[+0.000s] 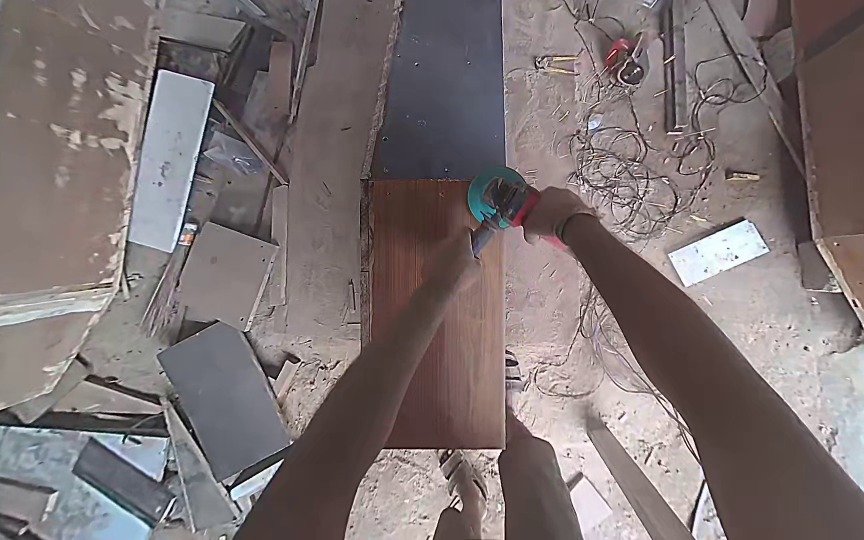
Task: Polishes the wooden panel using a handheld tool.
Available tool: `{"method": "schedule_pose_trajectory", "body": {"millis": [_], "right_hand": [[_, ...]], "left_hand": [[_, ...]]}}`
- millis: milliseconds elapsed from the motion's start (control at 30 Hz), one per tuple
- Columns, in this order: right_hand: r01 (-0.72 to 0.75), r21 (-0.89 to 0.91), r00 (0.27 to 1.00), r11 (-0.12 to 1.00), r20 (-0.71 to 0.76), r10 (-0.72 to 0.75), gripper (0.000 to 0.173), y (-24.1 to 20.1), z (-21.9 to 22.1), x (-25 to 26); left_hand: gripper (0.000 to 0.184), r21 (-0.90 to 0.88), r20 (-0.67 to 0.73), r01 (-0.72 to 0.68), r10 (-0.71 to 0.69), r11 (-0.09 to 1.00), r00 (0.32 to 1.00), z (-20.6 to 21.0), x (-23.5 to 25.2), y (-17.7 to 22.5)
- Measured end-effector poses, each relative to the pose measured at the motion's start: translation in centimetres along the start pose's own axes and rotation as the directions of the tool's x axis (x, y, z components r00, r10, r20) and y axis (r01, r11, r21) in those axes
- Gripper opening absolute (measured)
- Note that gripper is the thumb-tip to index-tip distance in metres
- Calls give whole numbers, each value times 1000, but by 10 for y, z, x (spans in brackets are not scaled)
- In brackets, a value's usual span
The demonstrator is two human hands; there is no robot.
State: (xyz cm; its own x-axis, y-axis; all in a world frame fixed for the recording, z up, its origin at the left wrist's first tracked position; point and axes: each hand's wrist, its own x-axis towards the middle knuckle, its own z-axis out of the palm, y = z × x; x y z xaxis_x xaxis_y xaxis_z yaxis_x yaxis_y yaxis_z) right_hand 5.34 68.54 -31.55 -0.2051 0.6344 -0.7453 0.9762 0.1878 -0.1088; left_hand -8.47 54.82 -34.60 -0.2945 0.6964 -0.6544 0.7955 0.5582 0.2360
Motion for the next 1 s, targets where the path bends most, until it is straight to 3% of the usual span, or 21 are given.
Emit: {"method": "schedule_pose_trajectory", "body": {"millis": [167, 300, 533, 800, 900, 1000], "right_hand": [[30, 33, 999, 999, -43, -28, 48, -34, -20, 7], [40, 40, 999, 998, -4, -40, 48, -37, -3, -11], [-9, 25, 995, 1000, 96, 7, 54, -4, 95, -79], [-30, 8, 981, 1000, 192, 28, 57, 37, 261, -171], [-6, -6, 963, 1000, 270, 7, 61, 32, 291, -198], [18, -10, 953, 1000, 302, -14, 61, 15, 283, -199]], "left_hand": [[37, 16, -90, 7, -6, 1000, 996, -29, 28, -20], [35, 27, -43, 7, -6, 1000, 999, -20, 7, -31], [47, -13, 85, 31, -30, 999, 996, 66, -85, -53], [46, 56, 219, 104, -114, 993, 969, 204, -209, -105], [46, 62, 273, 198, -208, 978, 939, 234, -244, -120], [44, 60, 271, 245, -252, 968, 929, 232, -245, -130]]}}
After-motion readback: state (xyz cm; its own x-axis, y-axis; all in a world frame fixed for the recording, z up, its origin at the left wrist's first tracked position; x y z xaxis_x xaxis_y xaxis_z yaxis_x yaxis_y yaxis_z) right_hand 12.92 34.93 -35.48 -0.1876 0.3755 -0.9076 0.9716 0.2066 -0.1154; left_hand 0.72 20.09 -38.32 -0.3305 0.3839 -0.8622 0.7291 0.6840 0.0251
